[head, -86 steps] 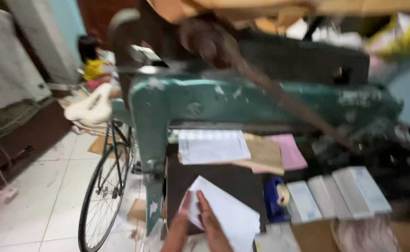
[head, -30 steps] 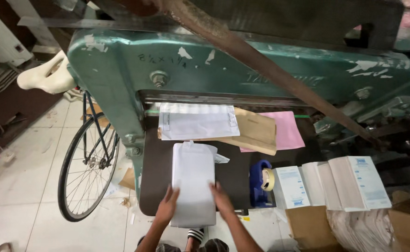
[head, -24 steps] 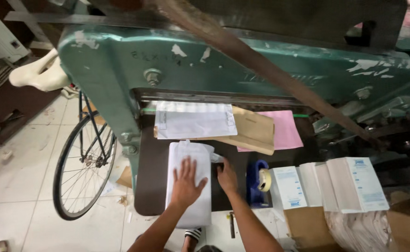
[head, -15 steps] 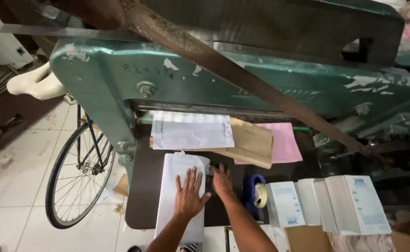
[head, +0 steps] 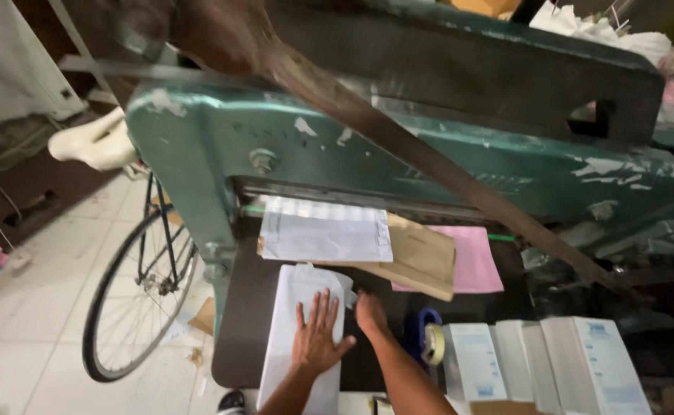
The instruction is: The person wraps a stack of printed papers in a larger white sheet, folding the edges of the sheet around the bundle and securing it with tape from a dispenser.
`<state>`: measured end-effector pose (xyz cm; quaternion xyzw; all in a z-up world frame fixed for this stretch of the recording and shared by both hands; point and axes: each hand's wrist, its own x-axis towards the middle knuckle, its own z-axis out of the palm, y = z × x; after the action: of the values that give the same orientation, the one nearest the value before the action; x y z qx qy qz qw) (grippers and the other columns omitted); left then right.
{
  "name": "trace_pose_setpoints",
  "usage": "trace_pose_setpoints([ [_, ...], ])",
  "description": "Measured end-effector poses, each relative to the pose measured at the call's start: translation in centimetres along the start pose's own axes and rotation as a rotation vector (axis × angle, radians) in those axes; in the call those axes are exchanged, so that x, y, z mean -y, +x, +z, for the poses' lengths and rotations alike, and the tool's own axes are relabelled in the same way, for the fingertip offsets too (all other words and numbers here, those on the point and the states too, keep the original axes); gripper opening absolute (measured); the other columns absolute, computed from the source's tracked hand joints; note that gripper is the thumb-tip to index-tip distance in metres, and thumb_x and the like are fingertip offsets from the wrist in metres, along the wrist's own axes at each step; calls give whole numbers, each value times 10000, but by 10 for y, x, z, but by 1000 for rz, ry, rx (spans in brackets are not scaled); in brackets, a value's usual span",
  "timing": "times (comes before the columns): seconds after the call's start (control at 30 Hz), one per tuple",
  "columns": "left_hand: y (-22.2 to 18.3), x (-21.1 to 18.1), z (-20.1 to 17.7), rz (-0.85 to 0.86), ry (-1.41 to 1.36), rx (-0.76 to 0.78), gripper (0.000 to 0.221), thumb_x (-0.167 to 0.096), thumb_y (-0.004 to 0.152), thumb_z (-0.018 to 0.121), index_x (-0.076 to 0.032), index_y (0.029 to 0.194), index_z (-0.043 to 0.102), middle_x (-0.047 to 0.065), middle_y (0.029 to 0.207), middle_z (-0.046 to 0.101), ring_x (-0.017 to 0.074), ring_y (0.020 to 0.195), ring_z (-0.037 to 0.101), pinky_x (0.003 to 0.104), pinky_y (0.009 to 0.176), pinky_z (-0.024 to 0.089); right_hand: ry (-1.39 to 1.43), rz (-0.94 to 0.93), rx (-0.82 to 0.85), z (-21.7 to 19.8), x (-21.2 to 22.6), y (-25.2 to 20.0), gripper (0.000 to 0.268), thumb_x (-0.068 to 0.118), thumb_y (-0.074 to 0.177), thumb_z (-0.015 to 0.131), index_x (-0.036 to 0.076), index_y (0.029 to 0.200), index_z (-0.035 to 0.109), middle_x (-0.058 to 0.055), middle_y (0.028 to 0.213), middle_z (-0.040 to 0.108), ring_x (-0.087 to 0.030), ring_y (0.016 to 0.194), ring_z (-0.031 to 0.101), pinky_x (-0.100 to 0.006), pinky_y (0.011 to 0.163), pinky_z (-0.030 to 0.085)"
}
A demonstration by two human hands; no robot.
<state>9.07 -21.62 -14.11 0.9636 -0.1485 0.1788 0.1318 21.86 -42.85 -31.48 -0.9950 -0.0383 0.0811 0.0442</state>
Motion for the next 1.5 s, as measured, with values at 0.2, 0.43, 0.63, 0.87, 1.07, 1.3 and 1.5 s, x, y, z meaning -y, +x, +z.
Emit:
trace_pose_setpoints([
  [0.2, 2, 5, 7, 21, 83, -29, 1002, -842, 907, 380, -113, 1589, 298, 155, 1732, 132, 323, 1603, 97, 644, 1211, 105, 10, 146, 65, -88, 18, -1, 319, 169, 1017, 362, 155, 1221, 607, -163, 1135, 666, -366, 1065, 677, -486, 894, 557],
  [0.43, 3, 5, 8, 28, 121, -73, 1091, -918, 865, 357, -126, 1608, 242, 138, 1742, 106, 319, 1628, 46, 642, 1229, 74, 82, 188, 7, -125, 8, 9, 416, 103, 1027, 296, 122, 1329, 580, -194, 1179, 641, -397, 1072, 676, -531, 930, 551],
  [0.63, 7, 4, 3, 7, 191, -90, 1150, -958, 840, 280, -129, 1628, 165, 139, 1747, 69, 315, 1635, 24, 616, 1249, 58, 411, 293, -264, -207, -38, -17, 222, 63, 832, 616, 76, 1013, 743, -190, 1014, 665, -393, 784, 685, -467, 740, 537],
  [0.87, 15, 16, -12, -36, -257, 147, 1145, -834, 870, 561, -44, 1627, 222, 219, 1714, 118, 370, 1591, 96, 674, 1205, 76, 1432, 551, -286, -138, -51, -217, 286, 172, 988, 536, 132, 1240, 667, -105, 763, 674, -218, 581, 627, -342, 472, 516],
  [1.07, 56, 76, -55, -79, 107, 753, 1104, -910, 877, 401, -117, 1617, 194, 109, 1661, 256, 306, 1499, 297, 751, 1164, 213, 1731, 814, -130, 4, -104, -336, 205, 184, 965, 728, -20, 980, 736, -104, 575, 484, -188, 410, 463, -339, 396, 349],
  [1.3, 69, 93, -8, -163, 35, 808, 1090, -925, 722, 601, -167, 1490, 448, 139, 1467, 492, 313, 1396, 412, 653, 1117, 296, 1832, 805, 348, 82, -157, -374, 418, 261, 1022, 466, 24, 1343, 592, -295, 1293, 641, -395, 1195, 612, -481, 881, 488],
  [1.5, 91, 70, -63, -166, 47, 975, 978, -832, 780, 639, -201, 1499, 434, 48, 1514, 488, 309, 1387, 453, 719, 1144, 180, 1002, 1140, 105, 85, -118, -441, 308, 312, 985, 524, 174, 1139, 752, -3, 726, 604, -142, 539, 525, -291, 475, 368],
])
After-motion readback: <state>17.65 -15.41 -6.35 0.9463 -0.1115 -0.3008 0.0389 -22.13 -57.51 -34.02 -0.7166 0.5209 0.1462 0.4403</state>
